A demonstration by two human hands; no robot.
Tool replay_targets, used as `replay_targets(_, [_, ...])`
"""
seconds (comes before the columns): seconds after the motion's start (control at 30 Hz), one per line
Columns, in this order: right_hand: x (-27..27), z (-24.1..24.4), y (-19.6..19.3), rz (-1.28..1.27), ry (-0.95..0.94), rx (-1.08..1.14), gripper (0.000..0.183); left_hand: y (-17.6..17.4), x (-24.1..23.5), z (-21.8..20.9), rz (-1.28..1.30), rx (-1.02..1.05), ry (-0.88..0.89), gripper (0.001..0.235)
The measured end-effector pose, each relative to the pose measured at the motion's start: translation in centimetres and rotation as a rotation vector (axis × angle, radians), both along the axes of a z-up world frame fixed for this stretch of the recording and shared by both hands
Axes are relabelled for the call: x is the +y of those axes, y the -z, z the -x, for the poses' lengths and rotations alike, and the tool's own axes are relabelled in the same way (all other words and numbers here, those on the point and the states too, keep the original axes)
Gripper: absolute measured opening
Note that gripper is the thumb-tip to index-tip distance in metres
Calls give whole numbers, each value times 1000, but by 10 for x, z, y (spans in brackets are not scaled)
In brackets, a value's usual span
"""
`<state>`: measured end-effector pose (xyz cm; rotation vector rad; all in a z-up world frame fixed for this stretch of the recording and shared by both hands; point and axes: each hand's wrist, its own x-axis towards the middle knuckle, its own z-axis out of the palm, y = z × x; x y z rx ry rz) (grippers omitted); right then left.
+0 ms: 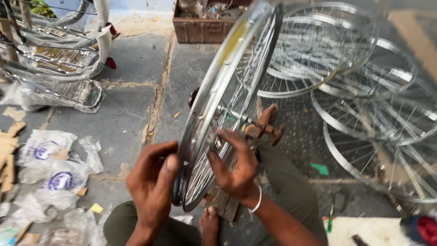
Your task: The person sits on the ground and uses a spoke wrench to tighten the nipples on a bicycle wheel rim. They rotate the wheel periodically to access different sections and continue tightening the spokes.
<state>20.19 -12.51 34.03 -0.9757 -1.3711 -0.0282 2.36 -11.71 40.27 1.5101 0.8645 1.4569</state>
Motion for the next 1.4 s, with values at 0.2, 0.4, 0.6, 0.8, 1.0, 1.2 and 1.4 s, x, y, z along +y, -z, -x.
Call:
replay_targets(0.2, [8,-14,-36,262,-539,47,40,7,7,-16,297,49,-53,27])
replay_targets(0.4, [24,-31,-42,432,-756,-198,30,24,-2,-11,237,47,-88,24])
replay_targets(0.6, [18,-26,-40,396,-617,-214,33,25,0,-14,248,43,-99,25])
replay_targets(0.8, [33,-23,-8,331,-640,-259,32,20,1,-13,216,44,-94,26])
replay_targets(1.0, [19,24,2,-213,85,-270,27,26,5,-6,303,62,-83,27])
replay_targets(1.2, [-2,37,10,-132,-39,-144,29,24,3,-3,162,85,72,25])
replay_targets(1.4, [1,7,17,34,51,85,44,-11,-5,-11,19,104,-125,24])
